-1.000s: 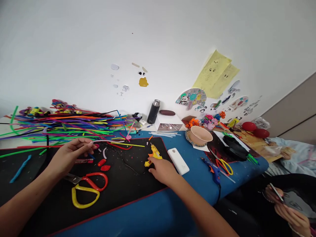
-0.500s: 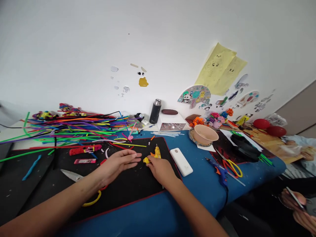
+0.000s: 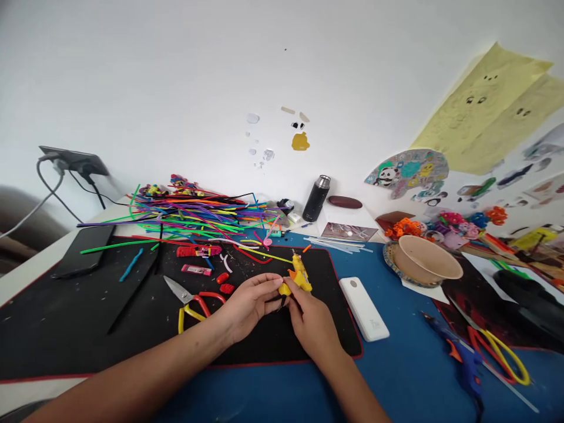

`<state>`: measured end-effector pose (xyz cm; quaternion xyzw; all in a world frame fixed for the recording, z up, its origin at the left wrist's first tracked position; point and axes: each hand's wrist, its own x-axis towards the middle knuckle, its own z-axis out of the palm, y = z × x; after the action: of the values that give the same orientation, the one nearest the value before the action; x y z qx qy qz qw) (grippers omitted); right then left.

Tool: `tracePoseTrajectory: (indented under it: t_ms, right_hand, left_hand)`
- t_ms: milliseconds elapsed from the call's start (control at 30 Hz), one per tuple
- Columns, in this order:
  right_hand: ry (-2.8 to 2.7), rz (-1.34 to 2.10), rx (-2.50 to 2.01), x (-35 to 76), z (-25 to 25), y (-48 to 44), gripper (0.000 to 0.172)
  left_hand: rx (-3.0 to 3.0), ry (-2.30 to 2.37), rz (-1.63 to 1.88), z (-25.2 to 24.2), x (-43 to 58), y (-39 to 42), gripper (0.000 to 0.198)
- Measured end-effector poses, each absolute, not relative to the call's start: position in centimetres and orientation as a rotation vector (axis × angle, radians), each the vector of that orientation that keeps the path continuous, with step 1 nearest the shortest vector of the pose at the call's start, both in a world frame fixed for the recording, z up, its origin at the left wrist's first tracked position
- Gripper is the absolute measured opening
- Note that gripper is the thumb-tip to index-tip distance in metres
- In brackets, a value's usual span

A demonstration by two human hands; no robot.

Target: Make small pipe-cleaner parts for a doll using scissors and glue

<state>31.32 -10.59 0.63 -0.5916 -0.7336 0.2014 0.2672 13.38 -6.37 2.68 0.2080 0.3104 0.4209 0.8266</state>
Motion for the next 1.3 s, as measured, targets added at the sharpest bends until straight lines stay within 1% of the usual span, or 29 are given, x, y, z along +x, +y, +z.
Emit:
tracePoseTrajectory:
  t_ms: [200,367,733,1033,1200,1300]
  right_hand:
    - [-1.774,0.733,-1.556,29.9,0.7,-11.3,0.053]
    - [-1.536,0.889,-1.491,28.9,0.5,-11.8,0.053]
    - [-1.264,0.877,-1.412,27.2,-0.8,-12.3,0.057]
    - [-1.085,0.944,-1.351,26.4,-0.6,-12.3,0.048]
    - [-1.066,0.985,-1.312,26.3,-1.1,-12.3,0.053]
    - [-1.062,0.983,-1.300,26.2,-1.3,-12.3,0.053]
  left_hand:
    - [0.444,0.640,0.941,3.0,13.4,-6.5,0.035]
    - [0.440,0.639,0.994,3.1,13.4,-6.8,0.035]
    - [0.447,0.659,1.103,2.8,13.8,-6.7,0.039]
    - [0.547,0.688,1.115,1.6,14.2,-7.6,0.038]
    - [0.579,0.711,1.165,1.2,14.4,-7.5,0.039]
    - [0.603,0.723,1.192,1.1,14.4,-7.3,0.038]
